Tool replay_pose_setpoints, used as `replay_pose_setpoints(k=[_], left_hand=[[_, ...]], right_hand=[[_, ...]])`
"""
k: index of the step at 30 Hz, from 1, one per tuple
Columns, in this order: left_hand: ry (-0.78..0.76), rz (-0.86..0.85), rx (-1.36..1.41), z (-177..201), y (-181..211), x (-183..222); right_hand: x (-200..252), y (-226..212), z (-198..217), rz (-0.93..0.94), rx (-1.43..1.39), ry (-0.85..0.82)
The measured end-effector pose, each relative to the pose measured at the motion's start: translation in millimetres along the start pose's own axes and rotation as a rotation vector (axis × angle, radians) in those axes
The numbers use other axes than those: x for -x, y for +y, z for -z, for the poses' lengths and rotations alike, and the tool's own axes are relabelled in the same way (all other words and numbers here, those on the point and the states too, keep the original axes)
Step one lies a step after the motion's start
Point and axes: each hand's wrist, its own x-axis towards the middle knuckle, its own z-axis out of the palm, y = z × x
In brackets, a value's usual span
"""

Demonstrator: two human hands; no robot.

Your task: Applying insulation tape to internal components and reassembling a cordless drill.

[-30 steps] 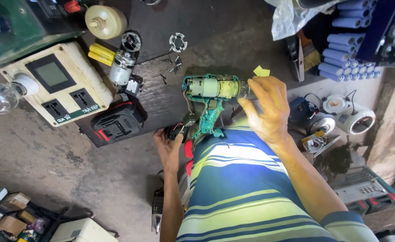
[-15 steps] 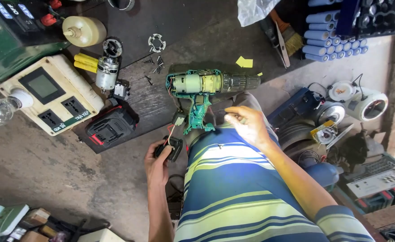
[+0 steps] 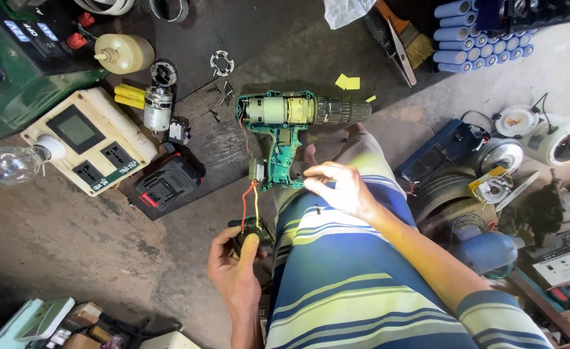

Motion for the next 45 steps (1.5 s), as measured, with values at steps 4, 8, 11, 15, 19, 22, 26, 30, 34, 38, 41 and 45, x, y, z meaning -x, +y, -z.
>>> replay_pose_setpoints(k=[4, 8, 11, 15, 19, 22, 26, 30, 34, 38, 41, 45], left_hand=[[-0.063, -0.027, -0.019, -2.3, -0.5, -2.0], [-0.064, -0.067, -0.047, -2.9, 1.7, -7.0], [-0.001, -0.081, -0.002, 3.2, 4.4, -19.7], [0.034, -0.138, 0.039, 32.8, -2.9, -36.7], [-0.02, -0.132, 0.04, 46.9, 17.4, -32.8], [-0.137, -0.047, 0.115, 46.3, 25.0, -21.9], [-0.334, 0.046, 0.363, 8.0, 21.9, 1.4], [-0.344, 0.087, 0.208, -33.5, 10.9, 16.8], [-0.439, 0.068, 0.148, -59.7, 2.3, 17.2], [-0.479, 0.067, 0.179, -72.2, -27.2, 8.5], [-0.475, 0.019, 0.204, -71.9, -82.2, -10.4], [-0.595, 0.093, 0.253, -72.4, -70.5, -22.7]], right_hand=[[-7.3, 12.2, -12.6, 0.004, 0.127, -0.116], [-15.3, 35.7, -31.8, -0.16, 0.145, -0.29], [-15.7, 30.5, -24.5, -0.094, 0.082, -0.265], [-8.3, 42.0, -18.9, -0.023, 0.097, -0.217], [-8.5, 52.3, -17.6, 0.006, 0.093, -0.155], [-12.6, 56.2, -20.7, 0.053, 0.127, -0.158], [-10.2, 42.5, -21.0, 0.188, 0.094, -0.185], [-5.9, 51.6, -17.1, 0.197, 0.141, -0.111], [-12.0, 55.3, -8.7, 0.042, 0.262, -0.151], [-23.1, 74.8, -2.0, 0.068, 0.3, -0.078], [-28.3, 88.2, 5.3, 0.153, 0.442, -0.03], [-19.3, 88.7, 12.0, 0.192, 0.47, -0.02]])
